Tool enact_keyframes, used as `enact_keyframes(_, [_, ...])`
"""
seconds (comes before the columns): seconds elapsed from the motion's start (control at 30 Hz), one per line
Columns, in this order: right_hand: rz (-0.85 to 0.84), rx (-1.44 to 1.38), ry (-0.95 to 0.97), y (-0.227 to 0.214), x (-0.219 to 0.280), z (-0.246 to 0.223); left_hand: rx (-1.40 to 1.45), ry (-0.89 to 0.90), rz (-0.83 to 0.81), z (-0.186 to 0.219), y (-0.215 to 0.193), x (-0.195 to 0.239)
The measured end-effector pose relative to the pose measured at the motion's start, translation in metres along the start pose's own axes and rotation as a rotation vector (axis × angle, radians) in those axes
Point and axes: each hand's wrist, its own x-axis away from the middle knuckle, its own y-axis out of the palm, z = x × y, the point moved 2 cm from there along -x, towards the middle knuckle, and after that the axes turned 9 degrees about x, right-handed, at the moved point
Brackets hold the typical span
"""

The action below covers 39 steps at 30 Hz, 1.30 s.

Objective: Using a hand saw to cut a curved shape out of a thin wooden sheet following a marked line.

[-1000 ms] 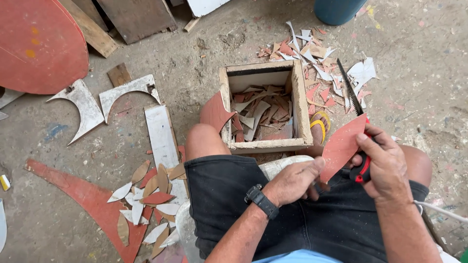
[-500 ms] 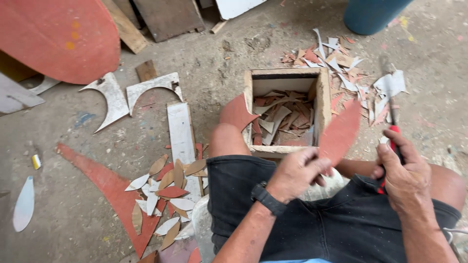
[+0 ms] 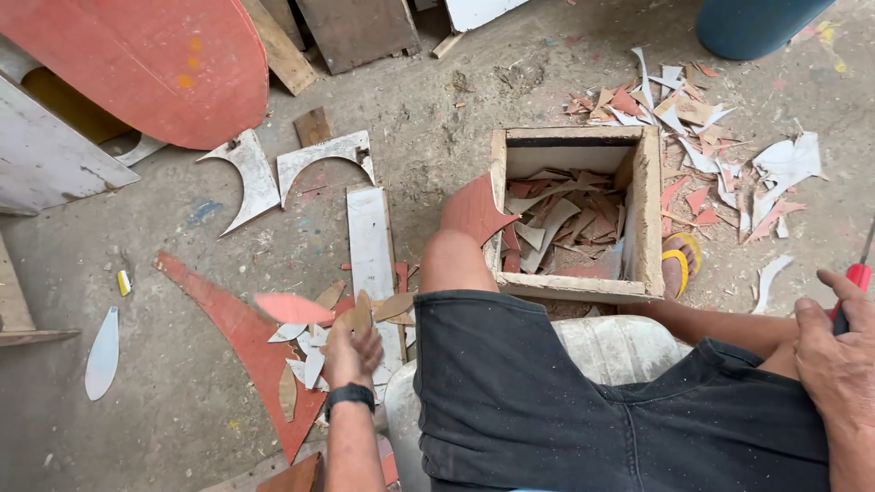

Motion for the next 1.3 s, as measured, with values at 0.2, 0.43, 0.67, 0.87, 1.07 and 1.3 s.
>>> enact_keyframes(0.2, [0.004, 0.128, -0.041, -0.007, 0.002, -0.007, -0.239, 0.016, 0.052, -0.014, 0.019, -0.008])
enact_keyframes(0.43, [0.043, 0.151, -0.107, 0.008, 0.006, 0.017, -0.853, 0.699, -0.384, 0.055, 0.162, 0.052])
enact_keyframes(0.67, [0.068, 0.331, -0.052, 0.003, 0.01, 0.011, -1.694, 1.083, -0.752, -0.045, 0.262, 0.002])
enact_keyframes(0.87, [0.023, 0.302, 0.01, 0.003, 0.015, 0.004, -1.636, 0.778, -0.708, -0.063, 0.262, -0.011])
enact_keyframes(1.07, [0.006, 0.273, -0.006, 0.007, 0.009, -0.005, -1.269, 1.075, -0.722, -0.078, 0.275, -0.053])
enact_keyframes(1.3, [0.01, 0.245, -0.031, 0.007, 0.01, -0.006, -1.247, 1.354, -0.745, -0.037, 0.3, 0.026])
